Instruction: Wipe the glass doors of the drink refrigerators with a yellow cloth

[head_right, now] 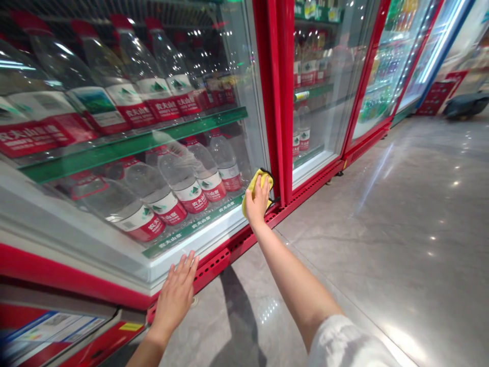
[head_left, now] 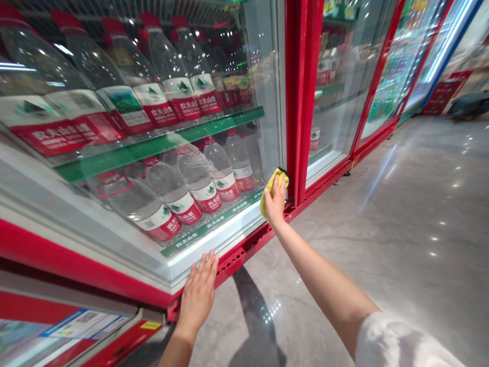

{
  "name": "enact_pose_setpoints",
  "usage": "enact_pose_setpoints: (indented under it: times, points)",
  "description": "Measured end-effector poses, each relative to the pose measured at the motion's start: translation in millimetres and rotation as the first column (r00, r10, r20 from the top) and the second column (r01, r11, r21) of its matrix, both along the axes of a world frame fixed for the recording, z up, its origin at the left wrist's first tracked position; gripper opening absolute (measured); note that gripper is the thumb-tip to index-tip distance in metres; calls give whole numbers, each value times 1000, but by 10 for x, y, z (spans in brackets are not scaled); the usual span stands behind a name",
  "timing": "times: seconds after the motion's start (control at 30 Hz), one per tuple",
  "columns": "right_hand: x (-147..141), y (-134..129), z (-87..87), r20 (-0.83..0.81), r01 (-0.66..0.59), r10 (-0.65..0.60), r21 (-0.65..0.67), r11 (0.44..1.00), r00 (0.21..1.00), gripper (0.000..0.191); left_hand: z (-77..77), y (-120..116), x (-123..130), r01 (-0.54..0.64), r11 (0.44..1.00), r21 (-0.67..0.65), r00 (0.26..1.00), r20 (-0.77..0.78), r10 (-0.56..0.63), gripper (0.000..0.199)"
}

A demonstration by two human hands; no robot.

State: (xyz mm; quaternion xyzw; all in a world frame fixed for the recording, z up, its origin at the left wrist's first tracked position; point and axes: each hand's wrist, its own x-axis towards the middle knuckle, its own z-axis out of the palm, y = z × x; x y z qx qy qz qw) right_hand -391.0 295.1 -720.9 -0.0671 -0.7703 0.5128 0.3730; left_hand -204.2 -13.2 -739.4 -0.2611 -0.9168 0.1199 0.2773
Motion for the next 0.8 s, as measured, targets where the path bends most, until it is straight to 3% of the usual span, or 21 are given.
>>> enact_pose_setpoints:
  times: [0.23,0.33,0.43,0.5,0.6,0.67,0.73,0.8]
  points:
    - [165,-113,-148,146,16,4,-134,991,989,69,141,11,22,-9,1000,-7,999,-46,9,92]
    - [291,-280,-245,44,-67,64,66,996,997,66,184,-15,35,-3,1000,-8,999,-37,3,91]
    - [483,-395,-436,-20,-220,242,352,910,970,67,214,-60,47,0,1000,-3,999,-38,0,90]
    - [528,-406,-494,-12,-238,264,396,887,965,71,233,-85,62,-5,1000,7,999,-34,5,89]
    - [470,-453,-357,-5,-95,99,260,961,995,78,277,-105,96,-33,999,31,999,-14,33,89]
    - [460,-559,-214,-17,-23,28,217,976,999,79,317,-110,117,-45,998,40,999,-8,45,89]
    - [539,-679,-152,-51,-62,83,316,947,995,76,361,-115,131,-45,998,44,999,-15,46,87]
    - [673,-743,-204,-55,-150,201,481,864,978,73,400,-129,140,-46,998,47,999,-26,47,86]
